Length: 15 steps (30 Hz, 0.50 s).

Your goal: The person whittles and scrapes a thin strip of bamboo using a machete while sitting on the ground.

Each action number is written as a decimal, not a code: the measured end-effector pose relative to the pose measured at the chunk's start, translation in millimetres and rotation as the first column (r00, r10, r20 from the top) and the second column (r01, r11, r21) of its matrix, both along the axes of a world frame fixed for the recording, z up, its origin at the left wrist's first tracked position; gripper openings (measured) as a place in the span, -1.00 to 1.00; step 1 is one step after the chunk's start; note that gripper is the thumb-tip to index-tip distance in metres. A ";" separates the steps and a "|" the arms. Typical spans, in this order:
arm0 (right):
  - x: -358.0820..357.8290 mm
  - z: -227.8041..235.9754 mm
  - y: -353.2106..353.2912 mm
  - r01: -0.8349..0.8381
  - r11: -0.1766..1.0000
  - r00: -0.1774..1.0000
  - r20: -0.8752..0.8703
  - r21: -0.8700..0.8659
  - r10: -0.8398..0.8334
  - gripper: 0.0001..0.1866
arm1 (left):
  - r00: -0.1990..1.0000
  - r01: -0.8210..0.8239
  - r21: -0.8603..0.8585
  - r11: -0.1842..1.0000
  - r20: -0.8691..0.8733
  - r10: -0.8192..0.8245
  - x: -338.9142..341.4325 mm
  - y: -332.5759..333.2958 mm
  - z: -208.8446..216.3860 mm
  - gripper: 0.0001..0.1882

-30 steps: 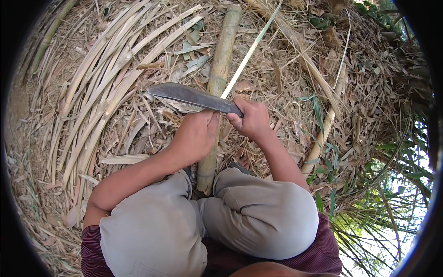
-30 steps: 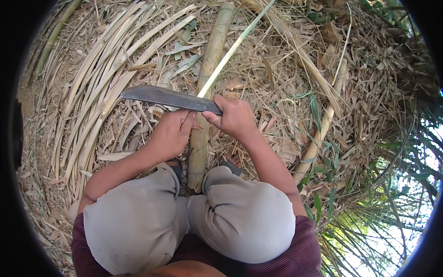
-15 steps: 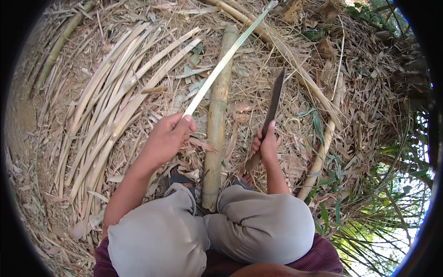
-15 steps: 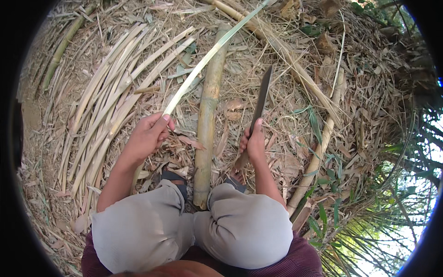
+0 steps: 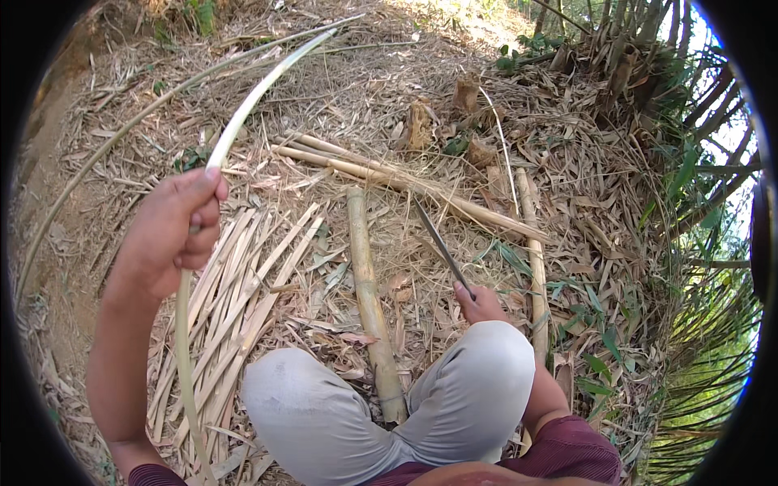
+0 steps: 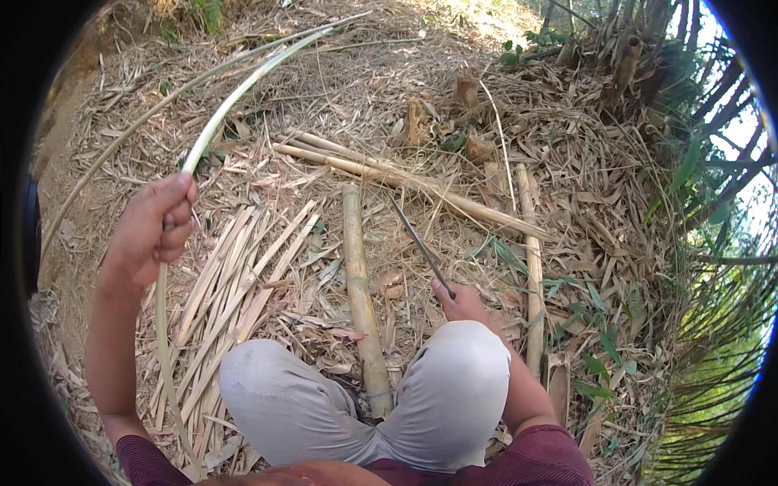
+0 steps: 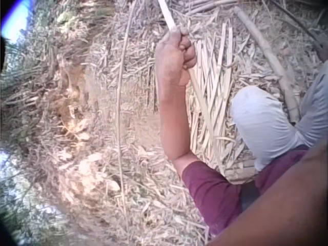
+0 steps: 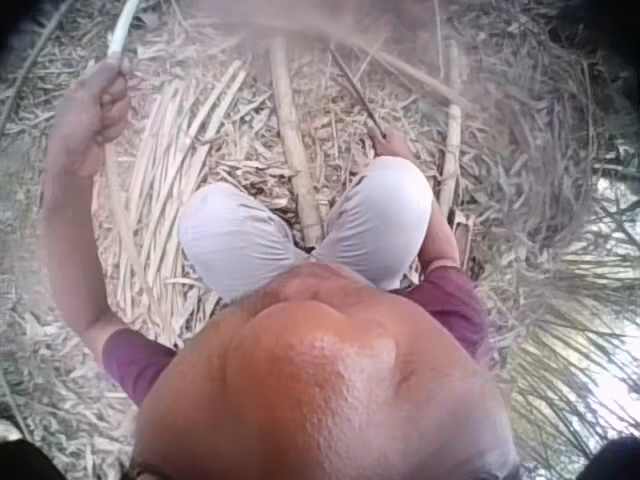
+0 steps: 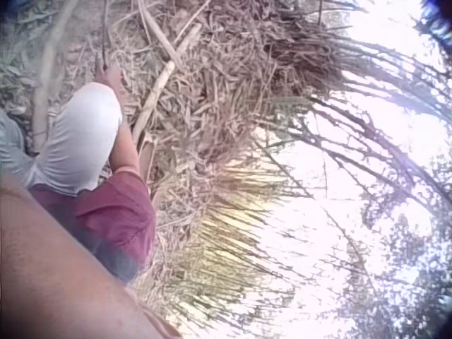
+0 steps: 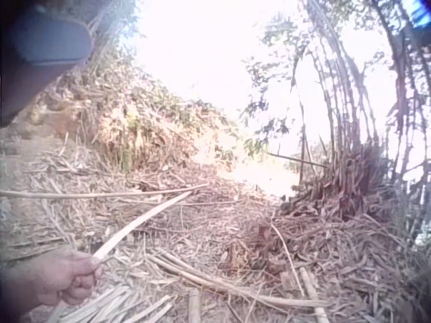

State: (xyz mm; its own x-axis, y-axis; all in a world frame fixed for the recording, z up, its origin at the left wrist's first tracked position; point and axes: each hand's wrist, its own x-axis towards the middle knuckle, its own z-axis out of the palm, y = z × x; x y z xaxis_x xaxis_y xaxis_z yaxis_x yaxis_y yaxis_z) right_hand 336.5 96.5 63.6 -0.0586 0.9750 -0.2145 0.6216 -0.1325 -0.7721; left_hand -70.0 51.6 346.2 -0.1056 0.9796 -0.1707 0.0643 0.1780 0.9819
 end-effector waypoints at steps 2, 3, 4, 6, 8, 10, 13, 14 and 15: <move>8.4 54.6 8.4 -0.082 0.983 0.991 0.119 0.164 0.063 -0.40 | 0.992 -0.024 0.073 0.997 -0.120 0.033 15.9 5.1 49.2 -0.74; 11.4 77.8 14.4 -0.144 0.965 0.979 0.176 0.219 0.106 -0.41 | 0.899 -0.057 0.148 0.987 -0.423 0.115 22.2 7.2 69.8 -0.75; 15.6 105.9 14.9 -0.203 0.941 0.960 0.243 0.272 0.137 -0.42 | 0.355 0.080 0.388 0.918 -0.872 0.337 11.2 22.6 79.9 -0.77; 21.4 142.7 15.8 -0.248 0.905 0.939 0.317 0.346 0.136 -0.42 | -0.076 0.288 0.585 0.758 -0.775 0.627 1.3 52.5 104.3 -0.77; 25.1 178.1 10.5 -0.279 0.876 0.925 0.357 0.393 0.134 -0.42 | -0.338 0.347 0.625 0.699 -0.612 0.715 8.5 54.3 142.0 -0.78; 9.8 205.9 -0.3 -0.300 0.855 0.930 0.327 0.422 0.165 -0.41 | -0.313 0.315 0.557 0.768 -0.703 0.638 -5.0 70.8 182.3 -0.75; 2.1 204.9 -9.0 -0.338 0.805 0.916 0.367 0.488 0.162 -0.41 | 0.178 0.060 0.409 0.911 -0.902 0.393 63.4 35.1 168.0 -0.71; -0.9 209.5 -15.2 -0.356 0.806 0.913 0.360 0.473 0.192 -0.42 | 0.342 -0.002 0.322 0.947 -0.889 0.303 86.6 16.1 154.5 -0.70; 1.7 213.7 -21.0 -0.350 0.790 0.920 0.343 0.504 0.189 -0.42 | 0.516 -0.035 0.224 0.974 -0.831 0.210 106.5 3.3 136.4 -0.68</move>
State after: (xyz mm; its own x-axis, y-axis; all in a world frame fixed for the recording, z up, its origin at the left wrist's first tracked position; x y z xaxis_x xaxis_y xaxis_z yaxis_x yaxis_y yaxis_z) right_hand 338.2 75.5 277.4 -0.3578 0.8840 0.3008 0.7538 0.4636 -0.4656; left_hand 36.5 54.9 482.5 -0.2349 0.9467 0.2204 0.8675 0.1019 0.4869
